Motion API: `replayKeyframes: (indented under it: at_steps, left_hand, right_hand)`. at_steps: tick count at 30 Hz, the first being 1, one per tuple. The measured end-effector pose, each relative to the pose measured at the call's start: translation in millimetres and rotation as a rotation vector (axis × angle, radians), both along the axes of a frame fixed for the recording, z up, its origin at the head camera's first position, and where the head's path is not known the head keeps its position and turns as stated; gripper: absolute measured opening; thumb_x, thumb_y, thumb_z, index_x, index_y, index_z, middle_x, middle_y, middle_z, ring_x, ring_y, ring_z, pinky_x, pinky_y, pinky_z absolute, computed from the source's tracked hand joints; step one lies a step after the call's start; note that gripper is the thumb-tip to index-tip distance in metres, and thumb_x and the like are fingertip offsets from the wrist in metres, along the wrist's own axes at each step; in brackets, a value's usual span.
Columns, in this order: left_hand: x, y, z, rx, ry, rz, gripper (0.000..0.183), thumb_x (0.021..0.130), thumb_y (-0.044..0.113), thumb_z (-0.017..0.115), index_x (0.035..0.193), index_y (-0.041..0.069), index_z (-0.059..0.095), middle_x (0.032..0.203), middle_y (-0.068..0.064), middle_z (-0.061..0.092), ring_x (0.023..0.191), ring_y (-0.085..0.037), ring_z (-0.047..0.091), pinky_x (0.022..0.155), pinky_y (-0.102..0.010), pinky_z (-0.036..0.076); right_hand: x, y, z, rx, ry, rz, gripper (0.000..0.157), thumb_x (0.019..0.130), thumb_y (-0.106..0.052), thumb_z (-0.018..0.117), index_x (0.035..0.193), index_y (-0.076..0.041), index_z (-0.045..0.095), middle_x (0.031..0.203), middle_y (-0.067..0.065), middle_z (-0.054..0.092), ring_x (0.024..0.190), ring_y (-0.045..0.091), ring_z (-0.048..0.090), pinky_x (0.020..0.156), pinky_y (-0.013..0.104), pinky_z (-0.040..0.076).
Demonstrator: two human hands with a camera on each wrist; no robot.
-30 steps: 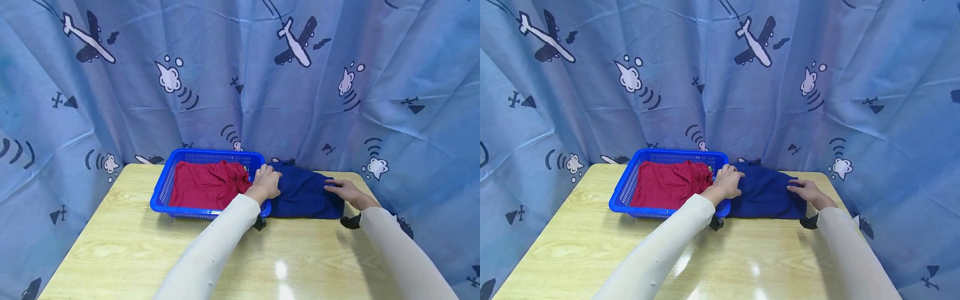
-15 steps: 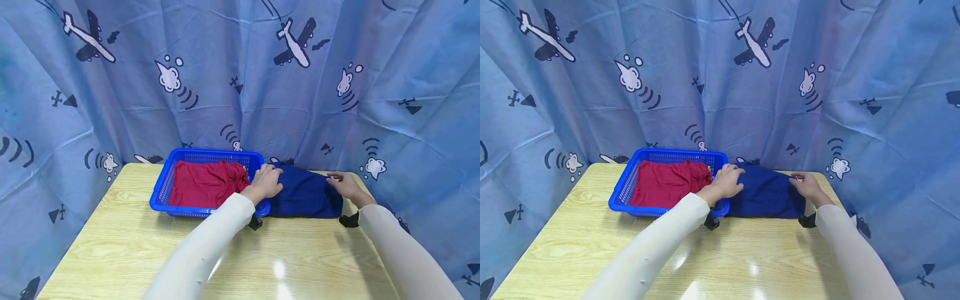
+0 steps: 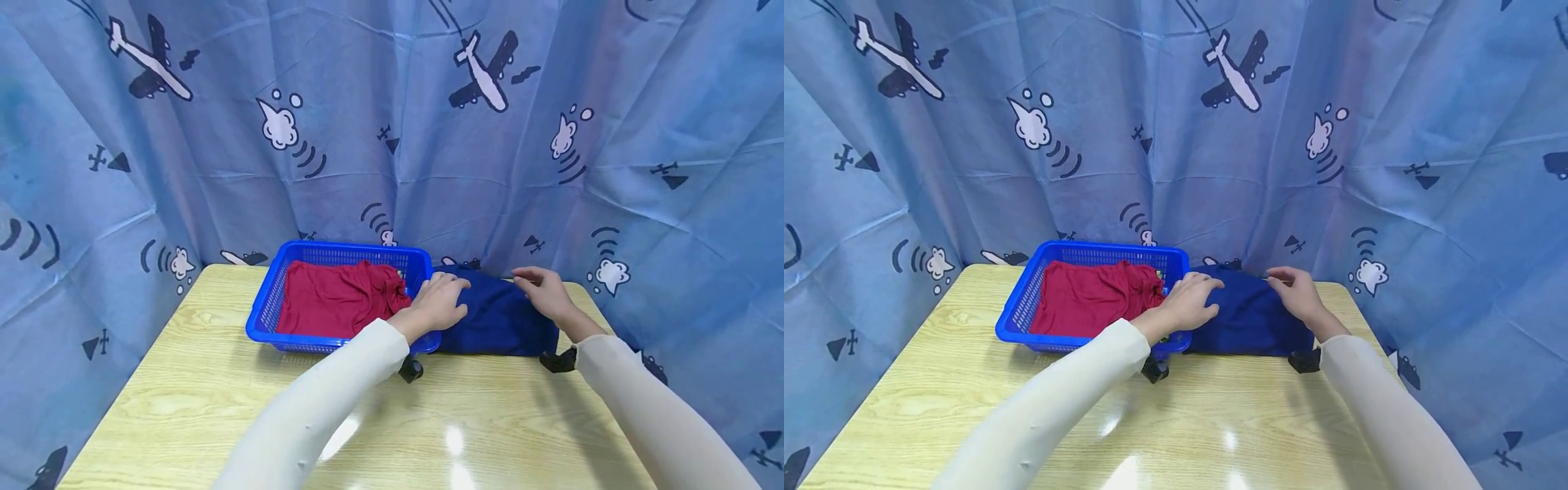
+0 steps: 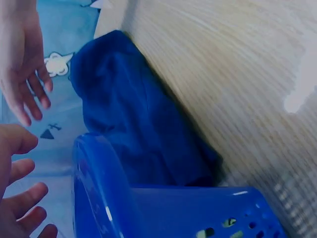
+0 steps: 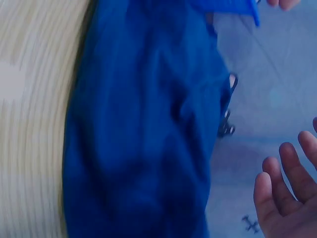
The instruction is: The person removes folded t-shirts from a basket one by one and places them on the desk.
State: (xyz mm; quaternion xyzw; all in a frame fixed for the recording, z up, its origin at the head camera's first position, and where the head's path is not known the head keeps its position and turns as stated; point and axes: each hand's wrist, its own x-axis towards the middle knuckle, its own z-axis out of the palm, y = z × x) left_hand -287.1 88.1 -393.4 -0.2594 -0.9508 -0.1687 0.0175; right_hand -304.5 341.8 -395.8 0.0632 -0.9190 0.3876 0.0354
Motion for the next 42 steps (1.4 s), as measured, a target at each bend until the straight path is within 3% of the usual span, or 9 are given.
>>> replayKeyframes:
  at_steps: [4, 15, 24, 31, 42]
  left_hand:
    - [5.7, -5, 1.3, 0.012, -0.003, -0.019, 0.043, 0.095, 0.031, 0.054, 0.138, 0.025, 0.052, 0.144, 0.002, 0.051, 0.137, -0.02, 0.04, 0.111, -0.038, 0.039]
    - [9.0, -43, -0.3, 0.073, -0.056, -0.034, 0.044, 0.095, 0.03, 0.056, 0.138, 0.024, 0.052, 0.145, 0.001, 0.051, 0.138, -0.024, 0.039, 0.112, -0.043, 0.038]
    - [10.4, -85, 0.4, 0.146, -0.056, -0.044, 0.043, 0.092, 0.025, 0.058, 0.135, 0.016, 0.055, 0.141, -0.004, 0.055, 0.137, -0.029, 0.042, 0.112, -0.048, 0.037]
    - [12.4, -112, -4.1, 0.165, -0.081, -0.035, 0.042, 0.093, 0.021, 0.059, 0.134, 0.013, 0.055, 0.141, -0.006, 0.056, 0.137, -0.032, 0.041, 0.114, -0.048, 0.035]
    - [16.4, -142, -9.7, 0.229, -0.123, -0.021, 0.044, 0.092, 0.019, 0.061, 0.135, 0.008, 0.055, 0.14, -0.011, 0.056, 0.137, -0.035, 0.04, 0.116, -0.05, 0.032]
  right_hand:
    - [3.9, -16, 5.4, -0.053, -0.018, 0.037, 0.044, 0.102, -0.031, 0.045, 0.134, -0.002, 0.054, 0.132, 0.025, 0.056, 0.088, -0.014, 0.051, 0.075, 0.011, 0.049]
    - [17.5, -54, 26.3, -0.143, -0.082, 0.134, 0.041, 0.103, -0.028, 0.046, 0.135, -0.003, 0.053, 0.137, 0.022, 0.054, 0.095, -0.01, 0.056, 0.086, 0.02, 0.053]
    - [22.3, -80, 29.6, -0.151, -0.113, 0.193, 0.04, 0.102, -0.03, 0.046, 0.133, -0.006, 0.054, 0.139, 0.018, 0.054, 0.114, 0.02, 0.059, 0.096, 0.038, 0.054]
    - [21.8, -106, 29.9, -0.209, -0.143, 0.234, 0.038, 0.102, -0.027, 0.047, 0.133, -0.006, 0.053, 0.14, 0.018, 0.053, 0.121, 0.035, 0.056, 0.102, 0.05, 0.049]
    - [26.6, -133, 32.4, -0.247, -0.165, 0.284, 0.039, 0.102, -0.024, 0.047, 0.134, -0.002, 0.052, 0.142, 0.022, 0.051, 0.126, 0.04, 0.054, 0.102, 0.05, 0.049]
